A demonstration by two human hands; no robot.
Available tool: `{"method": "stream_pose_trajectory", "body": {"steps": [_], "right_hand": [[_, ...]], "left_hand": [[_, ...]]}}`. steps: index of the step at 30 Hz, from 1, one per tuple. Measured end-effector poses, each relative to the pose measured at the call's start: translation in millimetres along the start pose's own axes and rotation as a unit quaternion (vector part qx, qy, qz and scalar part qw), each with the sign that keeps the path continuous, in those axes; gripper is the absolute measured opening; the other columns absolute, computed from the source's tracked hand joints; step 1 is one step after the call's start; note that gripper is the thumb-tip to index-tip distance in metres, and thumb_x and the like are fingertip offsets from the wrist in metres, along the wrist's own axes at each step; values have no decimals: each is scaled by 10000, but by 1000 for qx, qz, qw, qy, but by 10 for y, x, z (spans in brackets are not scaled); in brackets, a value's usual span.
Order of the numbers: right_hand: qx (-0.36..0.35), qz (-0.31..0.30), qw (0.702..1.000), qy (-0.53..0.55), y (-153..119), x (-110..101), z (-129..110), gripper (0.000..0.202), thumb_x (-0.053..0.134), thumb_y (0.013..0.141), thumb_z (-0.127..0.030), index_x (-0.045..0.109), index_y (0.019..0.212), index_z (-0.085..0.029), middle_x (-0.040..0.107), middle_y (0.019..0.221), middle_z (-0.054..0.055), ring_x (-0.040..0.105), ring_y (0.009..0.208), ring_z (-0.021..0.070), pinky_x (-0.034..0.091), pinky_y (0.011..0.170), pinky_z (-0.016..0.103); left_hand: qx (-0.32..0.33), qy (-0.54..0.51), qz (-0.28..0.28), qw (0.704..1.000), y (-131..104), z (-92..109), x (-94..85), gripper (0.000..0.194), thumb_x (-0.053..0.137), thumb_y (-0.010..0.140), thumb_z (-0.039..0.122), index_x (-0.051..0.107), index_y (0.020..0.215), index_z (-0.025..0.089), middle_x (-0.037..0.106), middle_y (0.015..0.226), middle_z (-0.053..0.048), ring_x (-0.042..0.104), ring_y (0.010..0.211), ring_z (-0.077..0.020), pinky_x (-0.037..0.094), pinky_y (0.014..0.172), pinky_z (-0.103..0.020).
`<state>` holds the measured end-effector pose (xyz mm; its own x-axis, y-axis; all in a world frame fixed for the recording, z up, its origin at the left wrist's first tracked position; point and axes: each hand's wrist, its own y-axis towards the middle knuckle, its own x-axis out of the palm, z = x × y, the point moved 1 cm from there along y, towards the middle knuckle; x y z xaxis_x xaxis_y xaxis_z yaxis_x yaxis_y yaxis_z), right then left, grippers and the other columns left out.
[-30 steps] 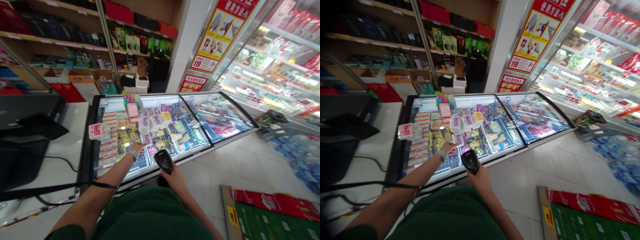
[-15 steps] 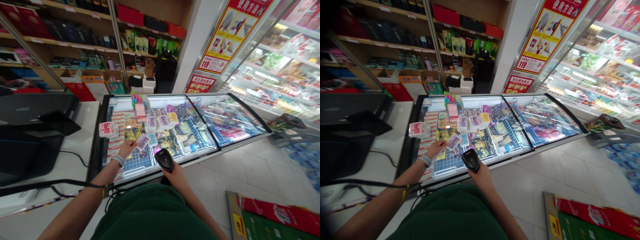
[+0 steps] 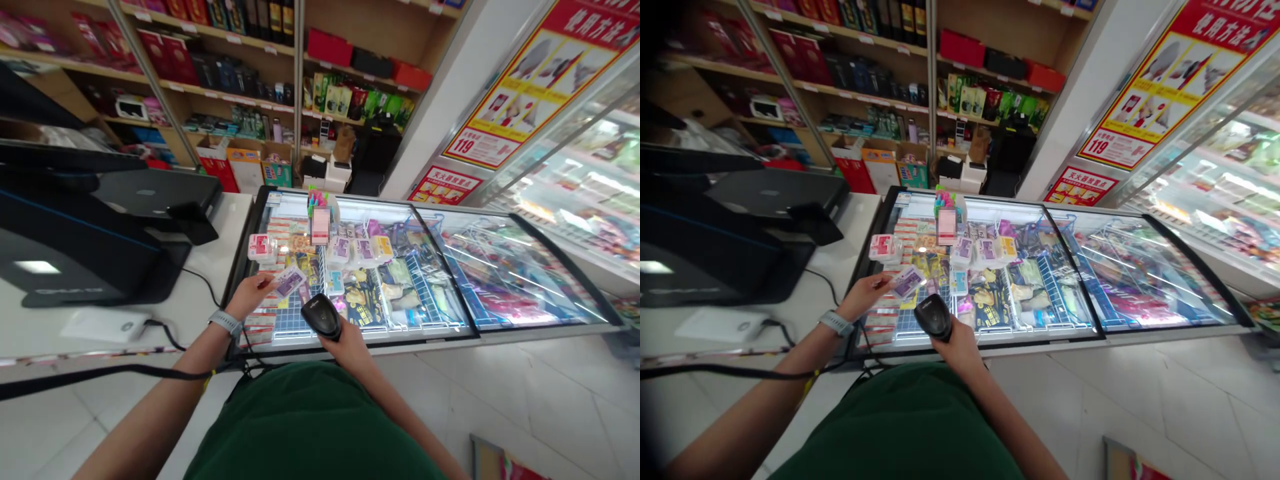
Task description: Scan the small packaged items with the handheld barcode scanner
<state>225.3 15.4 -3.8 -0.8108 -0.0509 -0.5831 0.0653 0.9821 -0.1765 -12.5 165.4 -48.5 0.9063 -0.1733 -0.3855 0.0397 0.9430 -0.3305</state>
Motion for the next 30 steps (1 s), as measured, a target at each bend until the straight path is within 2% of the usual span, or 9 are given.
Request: {"method": "stream_pose_trajectory", "body": {"steps": [4, 9, 14, 19, 22, 24, 27, 30], "right_hand": [[-5, -8, 1000, -14, 44, 29, -45, 240, 654, 720, -259, 647, 939, -160, 711, 812, 63, 663, 769, 227, 462, 662, 262], [-3, -9, 1000, -17, 67, 31, -61, 236, 652, 709, -245, 651, 928, -156, 712, 807, 67, 663, 757, 229, 458, 653, 263], [-5, -5, 1000, -18, 68, 28, -21, 237, 653, 703, -245, 652, 922, -157, 707, 785, 57, 660, 735, 216, 450, 642, 252], [-3, 2, 1000, -13, 56, 5, -2, 240, 655, 714, -271, 645, 926, -158, 705, 793, 60, 660, 744, 217, 447, 630, 249], [0, 7, 1000, -3, 39, -18, 6, 246, 646, 725, -283, 637, 937, -158, 703, 808, 63, 662, 760, 220, 456, 656, 259], [3, 9, 1000, -1, 25, -30, 15, 252, 642, 727, -282, 635, 947, -160, 705, 816, 64, 662, 768, 222, 463, 673, 268], [9, 13, 1000, -3, 5, -39, 30, 250, 645, 725, -286, 637, 941, -159, 706, 813, 69, 661, 768, 227, 466, 676, 275], [10, 15, 1000, -6, -13, -43, 46, 244, 644, 726, -287, 636, 935, -161, 704, 806, 68, 664, 769, 227, 460, 664, 271]], "left_hand": [[45, -19, -46, 998, -1, -24, -56, 372, 723, 638, 491, 720, 828, 172, 716, 792, -15, 641, 805, -201, 479, 734, -253], [29, -32, -33, 999, 17, -40, -60, 396, 752, 598, 490, 720, 818, 162, 711, 750, -26, 636, 806, -229, 480, 683, -269], [14, -51, -26, 998, 28, -29, -17, 385, 768, 580, 472, 716, 794, 155, 705, 720, -26, 639, 787, -225, 479, 653, -263], [1, -91, -13, 996, 12, -72, 20, 464, 785, 539, 520, 714, 814, 153, 716, 748, -40, 639, 750, -207, 492, 646, -268], [-8, -123, 13, 992, 23, -127, -25, 519, 750, 576, 568, 704, 880, 150, 710, 756, -33, 631, 696, -163, 497, 646, -258], [-18, -138, 51, 989, 71, -155, -101, 507, 710, 645, 570, 685, 930, 151, 694, 744, -14, 620, 667, -132, 494, 638, -243], [-41, -143, 118, 982, 219, -152, -243, 391, 638, 786, 489, 650, 977, 148, 663, 747, 7, 607, 646, -103, 494, 618, -234], [-69, -135, 159, 976, 422, -99, -338, 287, 569, 884, 380, 611, 1029, 136, 652, 886, -22, 618, 716, -111, 525, 647, -277]]}}
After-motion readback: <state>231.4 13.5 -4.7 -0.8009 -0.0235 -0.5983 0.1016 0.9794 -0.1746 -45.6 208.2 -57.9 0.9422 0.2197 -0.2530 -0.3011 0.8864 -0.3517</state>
